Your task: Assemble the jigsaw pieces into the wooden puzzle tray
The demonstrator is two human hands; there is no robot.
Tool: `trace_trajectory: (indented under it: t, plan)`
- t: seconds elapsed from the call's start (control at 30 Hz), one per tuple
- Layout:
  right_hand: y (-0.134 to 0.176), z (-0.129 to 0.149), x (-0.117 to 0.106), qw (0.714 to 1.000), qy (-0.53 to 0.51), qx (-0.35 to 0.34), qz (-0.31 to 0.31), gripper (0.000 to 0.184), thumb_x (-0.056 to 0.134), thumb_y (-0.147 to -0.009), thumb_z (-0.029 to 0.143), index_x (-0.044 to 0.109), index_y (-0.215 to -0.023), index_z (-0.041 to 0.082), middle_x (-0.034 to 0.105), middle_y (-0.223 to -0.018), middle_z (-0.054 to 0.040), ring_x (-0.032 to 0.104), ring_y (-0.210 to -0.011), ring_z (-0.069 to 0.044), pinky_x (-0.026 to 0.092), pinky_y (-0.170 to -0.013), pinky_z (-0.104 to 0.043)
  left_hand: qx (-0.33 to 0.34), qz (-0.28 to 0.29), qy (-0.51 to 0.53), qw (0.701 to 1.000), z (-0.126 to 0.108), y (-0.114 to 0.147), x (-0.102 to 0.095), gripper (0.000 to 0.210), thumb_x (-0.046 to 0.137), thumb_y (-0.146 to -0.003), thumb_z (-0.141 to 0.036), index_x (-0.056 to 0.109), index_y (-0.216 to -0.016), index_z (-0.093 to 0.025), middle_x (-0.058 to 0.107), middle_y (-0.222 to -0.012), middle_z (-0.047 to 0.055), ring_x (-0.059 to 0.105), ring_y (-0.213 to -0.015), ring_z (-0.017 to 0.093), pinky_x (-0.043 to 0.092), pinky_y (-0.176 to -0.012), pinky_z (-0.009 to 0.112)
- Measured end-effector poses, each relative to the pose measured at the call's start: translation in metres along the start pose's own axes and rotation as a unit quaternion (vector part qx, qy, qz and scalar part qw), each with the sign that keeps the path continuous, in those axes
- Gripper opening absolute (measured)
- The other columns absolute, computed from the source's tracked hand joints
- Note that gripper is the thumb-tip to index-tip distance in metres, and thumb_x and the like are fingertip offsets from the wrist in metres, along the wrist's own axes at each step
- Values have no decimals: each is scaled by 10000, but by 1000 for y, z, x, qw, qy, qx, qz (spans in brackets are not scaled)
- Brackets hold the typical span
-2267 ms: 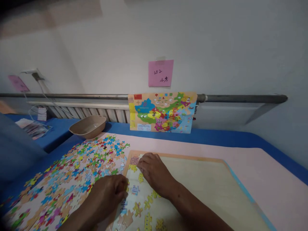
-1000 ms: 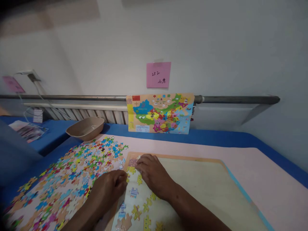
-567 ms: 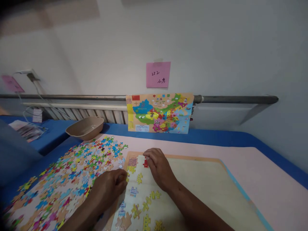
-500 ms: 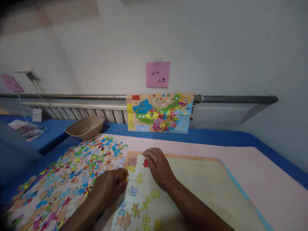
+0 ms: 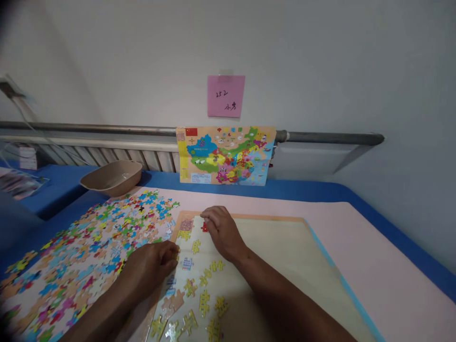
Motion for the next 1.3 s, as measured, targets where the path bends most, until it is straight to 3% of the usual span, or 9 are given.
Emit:
trace_trajectory:
  t: [0.23, 0.43, 1.3]
  plan:
    - [1, -4, -1, 1000, 6, 18, -19, 212, 495, -1024, 174, 688, -1051, 258, 718, -1080, -56, 618, -1086, -248, 496, -974, -445, 1, 8, -5, 1000, 0, 6, 0, 61, 654, -860, -211, 706, -864, -243, 703, -774, -23, 647, -765, 179, 274, -640, 292]
    - [1, -5, -2, 999, 6, 29, -23, 207, 493, -1031, 195, 689, -1048, 260, 717, -1066, -51, 629, -1058, -243, 495, -963, -435, 2, 14, 6, 1000, 4, 7, 4, 211, 655, -876, -228, 754, -1048, -298, 754, -836, -29, 682, -830, 201, 302, -669, 292]
    - [2, -5, 0, 999, 7, 50, 5, 203, 490, -1032, 206, 689, -1037, 245, 708, -1074, -61, 646, -1047, -225, 501, -960, -406, 18, 41, -17, 999, 0, 15, 2, 157, 643, -888, -232, 737, -1007, -272, 753, -857, -10, 676, -806, 200, 305, -660, 290]
Point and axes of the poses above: each hand's wrist, its own y-axis away from the middle knuckle, its own x-axis out of the palm, z = x × y, the point moved 4 cm from there along -y, towards the middle knuckle
